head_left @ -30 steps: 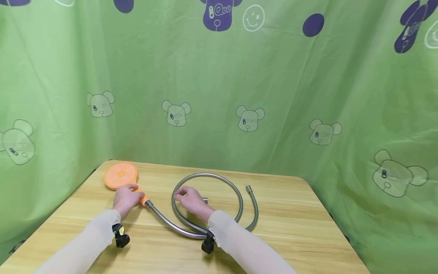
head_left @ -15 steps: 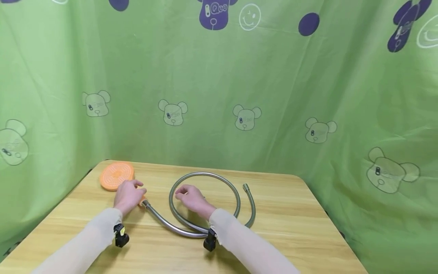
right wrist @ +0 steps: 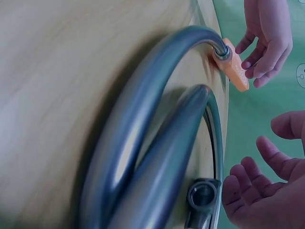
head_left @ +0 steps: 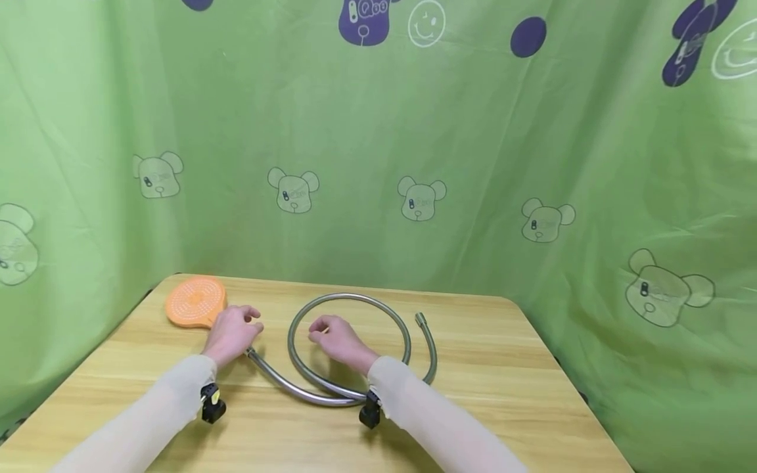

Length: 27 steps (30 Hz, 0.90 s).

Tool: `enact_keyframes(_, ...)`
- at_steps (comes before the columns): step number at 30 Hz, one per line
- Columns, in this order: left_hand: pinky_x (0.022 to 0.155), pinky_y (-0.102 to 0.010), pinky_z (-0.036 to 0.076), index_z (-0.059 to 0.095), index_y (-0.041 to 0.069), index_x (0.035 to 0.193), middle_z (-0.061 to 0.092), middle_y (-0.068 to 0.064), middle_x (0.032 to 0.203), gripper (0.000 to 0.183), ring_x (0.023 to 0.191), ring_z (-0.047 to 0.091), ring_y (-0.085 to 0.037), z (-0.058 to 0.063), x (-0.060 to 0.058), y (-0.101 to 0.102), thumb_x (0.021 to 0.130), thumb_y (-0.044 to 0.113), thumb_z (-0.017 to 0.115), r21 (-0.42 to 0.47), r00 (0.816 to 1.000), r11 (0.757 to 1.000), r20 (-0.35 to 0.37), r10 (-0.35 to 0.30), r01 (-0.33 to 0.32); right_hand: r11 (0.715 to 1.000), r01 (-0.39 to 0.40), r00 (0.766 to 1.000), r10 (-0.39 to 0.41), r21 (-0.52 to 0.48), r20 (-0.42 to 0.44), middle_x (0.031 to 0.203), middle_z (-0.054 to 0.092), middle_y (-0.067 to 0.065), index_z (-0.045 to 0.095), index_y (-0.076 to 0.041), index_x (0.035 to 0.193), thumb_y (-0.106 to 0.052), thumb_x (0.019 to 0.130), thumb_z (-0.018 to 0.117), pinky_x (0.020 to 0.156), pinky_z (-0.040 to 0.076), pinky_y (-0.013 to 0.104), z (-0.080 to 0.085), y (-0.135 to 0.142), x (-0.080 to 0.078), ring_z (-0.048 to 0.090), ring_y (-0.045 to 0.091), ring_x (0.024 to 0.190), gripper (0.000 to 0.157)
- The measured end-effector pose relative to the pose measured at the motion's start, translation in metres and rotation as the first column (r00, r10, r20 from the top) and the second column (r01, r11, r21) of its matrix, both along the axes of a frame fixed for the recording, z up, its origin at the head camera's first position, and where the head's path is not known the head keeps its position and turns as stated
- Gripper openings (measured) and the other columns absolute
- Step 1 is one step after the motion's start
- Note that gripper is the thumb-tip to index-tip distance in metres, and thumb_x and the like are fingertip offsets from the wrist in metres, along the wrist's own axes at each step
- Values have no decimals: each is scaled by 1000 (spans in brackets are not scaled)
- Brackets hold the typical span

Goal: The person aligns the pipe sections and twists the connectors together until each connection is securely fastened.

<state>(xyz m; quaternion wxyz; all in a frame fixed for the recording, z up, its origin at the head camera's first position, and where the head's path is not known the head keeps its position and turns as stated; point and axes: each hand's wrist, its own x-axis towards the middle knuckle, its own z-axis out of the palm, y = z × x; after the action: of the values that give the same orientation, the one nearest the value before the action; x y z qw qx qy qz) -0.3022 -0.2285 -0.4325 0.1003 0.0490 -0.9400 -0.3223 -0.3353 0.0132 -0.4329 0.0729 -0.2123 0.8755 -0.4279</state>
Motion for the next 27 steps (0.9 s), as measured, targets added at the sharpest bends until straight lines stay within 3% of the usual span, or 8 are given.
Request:
enact_keyframes(9,93,-56,48,67,4,122,64,-22,120,36,111,59,-39,3,-1,7,91,21,66,2,998,998,15,-63,63,999,-6,998,8,34,-58,116,64,9,68,-6,112,-18,96,64,78,53,33,4,20,-2,59,18,94,20)
enact_keyframes(27,96,-57,49,65,6,127,66,-21,122,41,112,61,-40,5,-7,31,90,23,70,-3,987,987,7,-162,162,998,16,990,-7,62,-139,120,62,9,66,-5,118,-19,96,62,94,52,44,14,62,-5,58,26,110,26)
